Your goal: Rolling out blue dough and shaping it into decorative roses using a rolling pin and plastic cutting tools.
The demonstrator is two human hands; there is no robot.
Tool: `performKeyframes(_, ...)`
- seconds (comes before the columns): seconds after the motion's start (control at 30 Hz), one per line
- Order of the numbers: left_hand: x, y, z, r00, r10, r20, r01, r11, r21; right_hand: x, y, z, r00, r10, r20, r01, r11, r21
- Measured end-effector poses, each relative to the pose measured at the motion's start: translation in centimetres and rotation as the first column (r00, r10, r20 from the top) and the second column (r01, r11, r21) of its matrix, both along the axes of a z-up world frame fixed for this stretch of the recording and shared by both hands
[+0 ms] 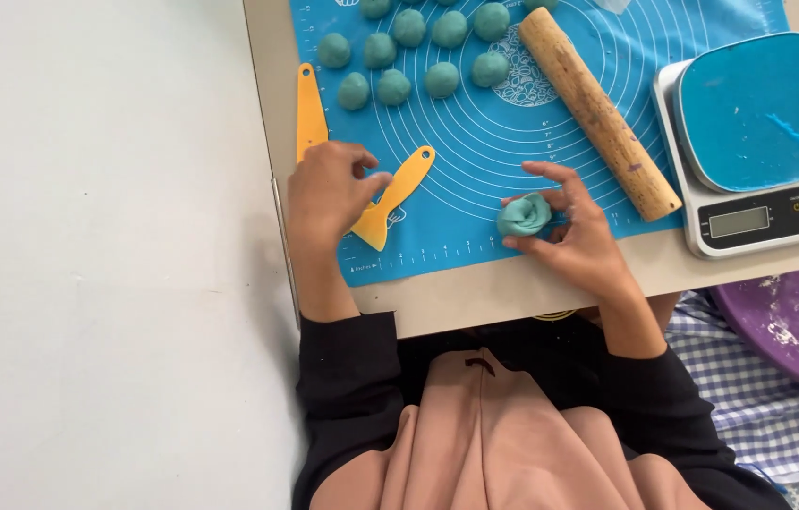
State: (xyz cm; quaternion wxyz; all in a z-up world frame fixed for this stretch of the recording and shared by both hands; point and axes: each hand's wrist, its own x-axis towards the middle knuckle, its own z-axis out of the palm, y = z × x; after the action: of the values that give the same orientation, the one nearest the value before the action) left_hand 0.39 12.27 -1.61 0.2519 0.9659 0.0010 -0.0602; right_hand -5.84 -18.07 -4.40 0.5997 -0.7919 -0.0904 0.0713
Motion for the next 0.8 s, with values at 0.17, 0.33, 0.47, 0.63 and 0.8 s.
performKeyframes(0.17, 0.7, -2.7, -1.7, 0.999, -0.022, -0.048, 0.027, 0.993, 0.112, 0.7, -1.2, 0.0, 1.000, -0.004, 0.012, 0.001, 0.982, 0.187)
performKeyframes(0.33, 0.9, -3.6, -1.0, 0.994, 0.004, -0.106, 0.004, 0.997, 0.078, 1.2, -1.9, 0.8, 0.974, 0.076, 0.213, -0.060, 0.995, -0.083)
performKeyframes(0.47, 0.2, -4.4, 1.4, 0.997, -0.058, -0.049, 0.040, 0.954, -0.298, 1.2, -1.9, 0.6, 0.965, 0.128, 0.230, -0.092, 0.983, -0.162)
performKeyframes(0.63, -0.3, -5.2, 2.0, 0.990, -0.079, -0.117, -0.004, 0.813, -0.583, 0.2, -1.2, -0.2, 0.960, 0.059, 0.274, 0.005, 0.974, -0.226)
performKeyframes(0.8, -0.1, -5.3, 1.7, 0.979, -0.127, -0.157, -0.061, 0.558, -0.827, 0.7, -1.9, -2.2, 0.985, -0.079, 0.153, 0.077, 0.997, 0.022)
